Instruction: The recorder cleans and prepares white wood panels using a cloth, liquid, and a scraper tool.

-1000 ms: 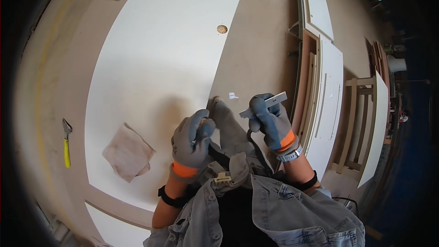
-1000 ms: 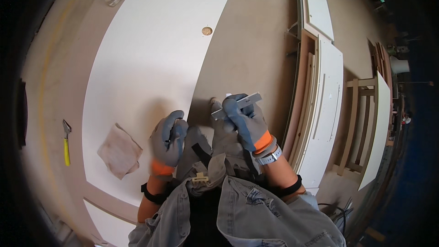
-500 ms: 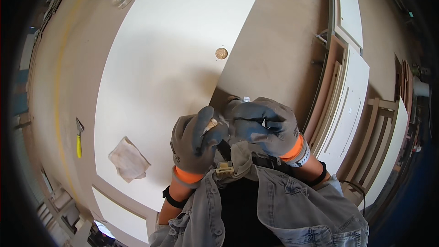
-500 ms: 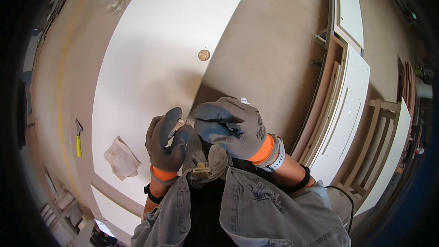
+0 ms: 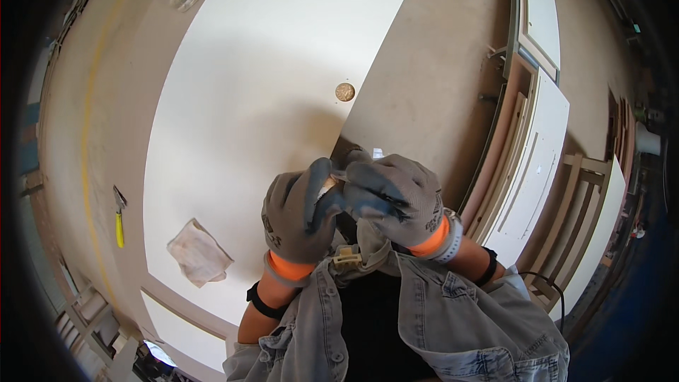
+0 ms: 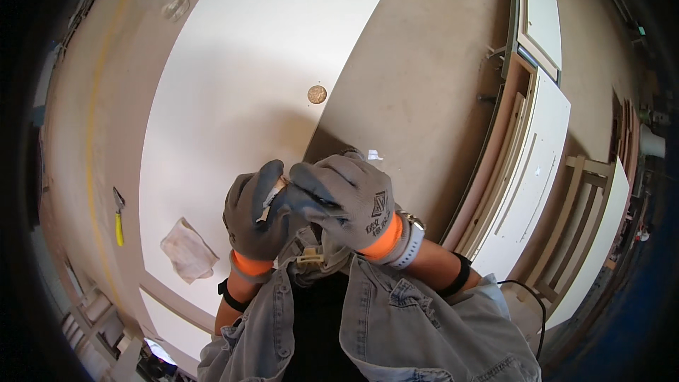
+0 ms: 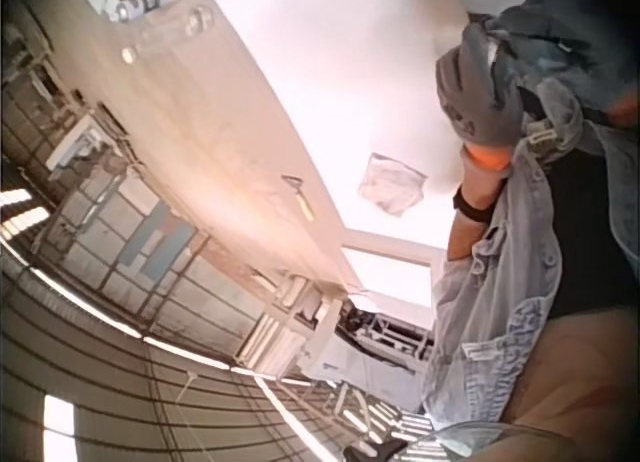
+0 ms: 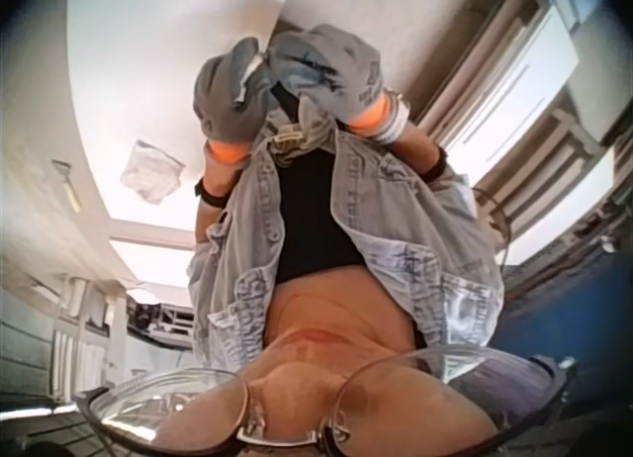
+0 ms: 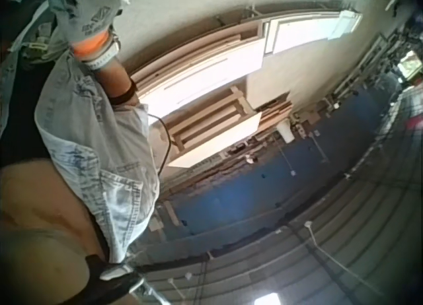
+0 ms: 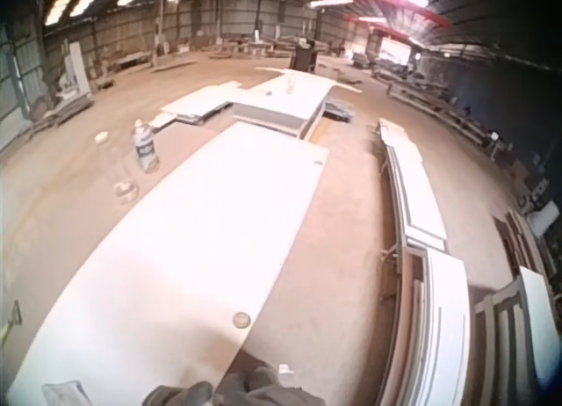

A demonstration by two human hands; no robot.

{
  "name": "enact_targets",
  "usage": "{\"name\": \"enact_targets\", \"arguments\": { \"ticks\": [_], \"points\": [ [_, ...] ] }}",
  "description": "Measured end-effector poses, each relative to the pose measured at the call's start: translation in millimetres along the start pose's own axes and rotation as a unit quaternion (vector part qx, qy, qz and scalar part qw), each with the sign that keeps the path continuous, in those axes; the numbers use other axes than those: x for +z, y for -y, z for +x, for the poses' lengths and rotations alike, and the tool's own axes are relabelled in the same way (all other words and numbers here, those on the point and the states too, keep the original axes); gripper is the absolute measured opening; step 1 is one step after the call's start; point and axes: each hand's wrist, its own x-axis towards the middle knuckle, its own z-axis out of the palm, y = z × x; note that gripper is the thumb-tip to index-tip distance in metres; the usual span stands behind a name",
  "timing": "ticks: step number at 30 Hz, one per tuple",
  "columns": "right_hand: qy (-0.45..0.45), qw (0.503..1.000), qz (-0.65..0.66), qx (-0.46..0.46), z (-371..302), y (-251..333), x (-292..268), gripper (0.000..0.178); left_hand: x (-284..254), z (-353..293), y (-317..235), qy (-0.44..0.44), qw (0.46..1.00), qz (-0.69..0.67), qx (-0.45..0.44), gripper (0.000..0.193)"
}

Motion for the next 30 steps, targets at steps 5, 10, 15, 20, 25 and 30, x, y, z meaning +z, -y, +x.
{"name": "enact_targets", "arguments": {
  "ticks": [5, 10, 15, 20, 25, 30],
  "points": [
    [-0.155, 0.851, 0.363, 0.347, -4.3, -47.5, 31.4, 0.027, 26.0, -7.4, 40.5, -0.019, 0.99, -0.015, -0.14, 0.031],
    [-0.113, 0.723, 0.522, 0.438, -22.8, -91.8, 62.9, 0.028, 53.6, -14.9, 79.4, 0.03, 0.988, 0.053, -0.144, 0.027],
    [-0.037, 0.705, 0.431, 0.562, -19.5, -86.3, 64.6, 0.026, 70.2, -22.8, 90.5, 0.022, 0.987, 0.084, -0.138, 0.028],
    [-0.123, 0.68, 0.543, 0.478, -34.1, -95.8, 83.9, 0.027, 70.0, -25.4, 92.8, 0.01, 0.989, 0.117, -0.092, 0.036],
    [-0.081, 0.701, 0.523, 0.479, -37.6, -97.4, 82.2, 0.028, 69.9, -28.4, 94.7, 0.016, 0.989, 0.104, -0.103, 0.04],
    [-0.097, 0.686, 0.528, 0.491, -35.2, -95.4, 83.7, 0.028, 68.4, -28.7, 93.5, 0.031, 0.988, 0.098, -0.113, 0.043]
  ]
}}
